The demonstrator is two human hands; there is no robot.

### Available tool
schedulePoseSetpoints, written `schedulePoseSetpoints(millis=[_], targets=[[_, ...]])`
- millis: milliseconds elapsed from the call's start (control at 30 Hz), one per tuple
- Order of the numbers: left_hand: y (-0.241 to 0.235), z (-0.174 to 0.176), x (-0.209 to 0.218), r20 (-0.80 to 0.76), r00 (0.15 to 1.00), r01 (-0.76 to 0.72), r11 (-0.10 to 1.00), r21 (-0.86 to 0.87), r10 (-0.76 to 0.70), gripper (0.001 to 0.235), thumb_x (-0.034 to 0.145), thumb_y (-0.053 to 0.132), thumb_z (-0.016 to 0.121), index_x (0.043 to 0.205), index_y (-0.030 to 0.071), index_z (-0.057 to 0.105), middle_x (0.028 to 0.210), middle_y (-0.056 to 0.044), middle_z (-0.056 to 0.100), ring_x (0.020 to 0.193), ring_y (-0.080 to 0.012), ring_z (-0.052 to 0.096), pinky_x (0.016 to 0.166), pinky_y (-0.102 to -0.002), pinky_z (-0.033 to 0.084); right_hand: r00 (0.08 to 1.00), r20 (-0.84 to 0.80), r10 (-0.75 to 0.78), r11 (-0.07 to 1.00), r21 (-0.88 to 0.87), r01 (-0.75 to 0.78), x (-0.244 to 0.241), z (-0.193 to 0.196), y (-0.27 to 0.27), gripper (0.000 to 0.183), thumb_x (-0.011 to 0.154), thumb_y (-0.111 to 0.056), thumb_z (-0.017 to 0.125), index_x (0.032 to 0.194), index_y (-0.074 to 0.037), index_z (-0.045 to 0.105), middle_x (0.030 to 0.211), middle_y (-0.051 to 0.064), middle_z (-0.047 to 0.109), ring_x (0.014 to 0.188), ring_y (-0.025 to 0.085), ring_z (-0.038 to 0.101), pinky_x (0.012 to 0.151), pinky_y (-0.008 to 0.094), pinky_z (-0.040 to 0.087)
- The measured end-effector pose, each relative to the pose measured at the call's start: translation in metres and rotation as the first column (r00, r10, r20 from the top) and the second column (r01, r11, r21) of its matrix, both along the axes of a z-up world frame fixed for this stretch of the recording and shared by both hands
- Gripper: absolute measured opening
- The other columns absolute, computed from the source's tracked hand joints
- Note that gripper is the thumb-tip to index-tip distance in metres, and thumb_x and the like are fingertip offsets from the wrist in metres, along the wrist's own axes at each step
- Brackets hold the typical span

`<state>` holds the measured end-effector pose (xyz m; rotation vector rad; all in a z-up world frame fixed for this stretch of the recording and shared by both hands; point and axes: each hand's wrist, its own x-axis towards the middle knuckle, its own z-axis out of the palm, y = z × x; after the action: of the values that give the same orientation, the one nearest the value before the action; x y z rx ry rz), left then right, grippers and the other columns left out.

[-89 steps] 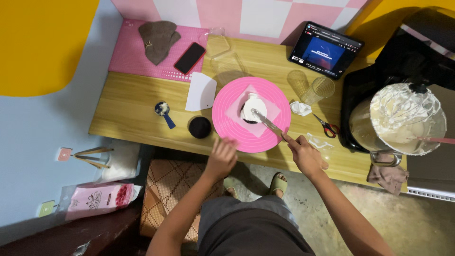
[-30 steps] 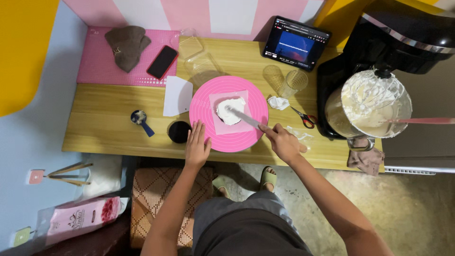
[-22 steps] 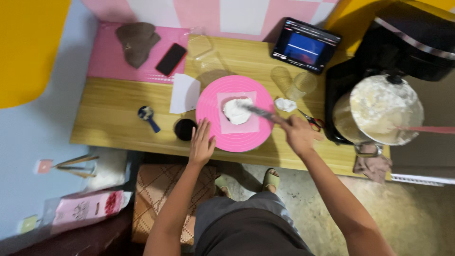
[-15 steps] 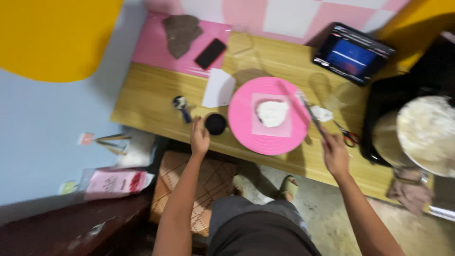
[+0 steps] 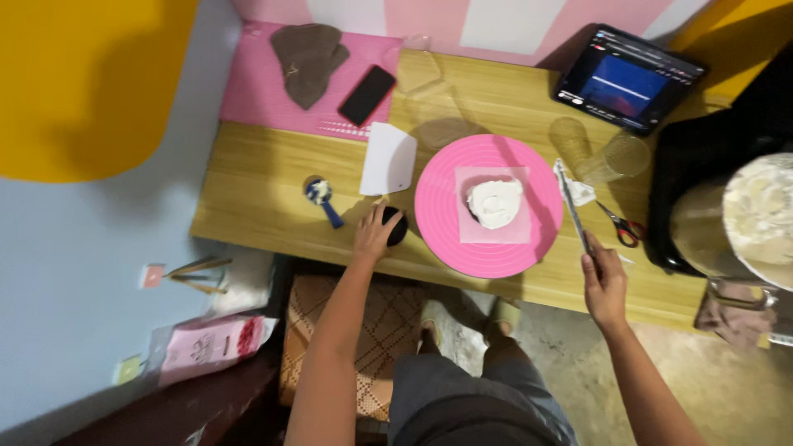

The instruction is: The person places cake layers on a rotating stand, applies frosting from a bowl using an offset spatula, and smooths the frosting around the sides and top of the cake.

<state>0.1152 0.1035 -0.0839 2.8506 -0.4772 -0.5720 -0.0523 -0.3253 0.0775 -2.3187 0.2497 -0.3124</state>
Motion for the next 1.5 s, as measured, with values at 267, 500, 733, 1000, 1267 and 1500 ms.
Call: schedulePoseSetpoints(millis=[267, 500, 733, 1000, 1267, 1500], targets=[[-0.005, -0.049, 0.025, 0.051, 0.998, 0.043, 0.996, 0.078, -0.047, 0.092, 0.062, 0.021, 0.095, 0.142, 0.034, 0.053, 0.149, -0.013, 0.043, 0.138, -0.0397, 0.042, 0.109, -0.054, 0.041, 0.998, -0.067, -0.007, 1.000, 0.024, 0.009, -0.004, 0.009, -0.009, 0.041, 0.104, -0.011, 0.059, 0.144, -0.007, 0.061, 0.082, 0.007, 0.043, 0.074, 0.019, 0.044, 0.071, 0.032, 0.041], [0.012, 0.079, 0.023, 0.117, 0.927, -0.297, 0.887, -0.354, 0.357, 0.098, 0.057, 0.027, 0.095, 0.142, 0.014, 0.049, 0.137, -0.019, 0.047, 0.128, -0.0424, 0.047, 0.109, -0.052, 0.041, 0.997, -0.080, 0.023, 0.946, 0.323, 0.005, 0.009, -0.037, -0.027, 0.045, 0.103, -0.012, 0.056, 0.148, -0.009, 0.057, 0.089, 0.000, 0.051, 0.069, 0.009, 0.046, 0.063, 0.025, 0.042], [-0.098, 0.204, 0.024, 0.259, 0.964, 0.198, 0.819, -0.538, -0.063, 0.099, 0.057, 0.025, 0.096, 0.143, 0.010, 0.048, 0.141, -0.019, 0.048, 0.129, -0.0416, 0.048, 0.111, -0.050, 0.042, 0.996, -0.033, 0.081, 0.856, 0.514, -0.053, 0.029, -0.063, -0.015, 0.044, 0.104, -0.015, 0.056, 0.149, -0.011, 0.055, 0.090, 0.000, 0.052, 0.069, 0.008, 0.048, 0.060, 0.023, 0.042], [-0.198, 0.195, 0.022, 0.191, 0.920, 0.391, 0.842, -0.371, -0.343, 0.099, 0.055, 0.017, 0.095, 0.143, 0.016, 0.051, 0.143, -0.013, 0.046, 0.134, -0.0368, 0.044, 0.108, -0.047, 0.047, 0.992, -0.011, 0.123, 0.865, 0.491, -0.102, 0.021, -0.050, -0.034, 0.044, 0.103, -0.012, 0.058, 0.147, -0.010, 0.058, 0.088, 0.001, 0.048, 0.069, 0.009, 0.048, 0.062, 0.023, 0.043], [-0.209, 0.165, 0.029, 0.166, 0.926, 0.371, 0.902, -0.220, -0.340, 0.101, 0.055, 0.019, 0.097, 0.144, 0.015, 0.050, 0.141, -0.012, 0.046, 0.131, -0.0362, 0.044, 0.108, -0.047, 0.045, 0.997, -0.027, 0.075, 0.867, 0.495, -0.052, 0.009, -0.045, -0.046, 0.041, 0.103, -0.011, 0.058, 0.144, -0.010, 0.060, 0.088, 0.001, 0.048, 0.068, 0.009, 0.047, 0.062, 0.024, 0.043], [-0.206, 0.172, 0.031, 0.171, 0.937, 0.340, 0.905, -0.258, -0.303, 0.105, 0.052, 0.025, 0.099, 0.146, 0.018, 0.051, 0.143, -0.012, 0.048, 0.133, -0.0356, 0.045, 0.110, -0.046, 0.044, 0.996, -0.030, 0.079, 0.867, 0.495, -0.054, 0.006, -0.041, -0.053, 0.041, 0.103, -0.011, 0.058, 0.144, -0.011, 0.061, 0.088, 0.001, 0.049, 0.068, 0.009, 0.047, 0.061, 0.024, 0.043]])
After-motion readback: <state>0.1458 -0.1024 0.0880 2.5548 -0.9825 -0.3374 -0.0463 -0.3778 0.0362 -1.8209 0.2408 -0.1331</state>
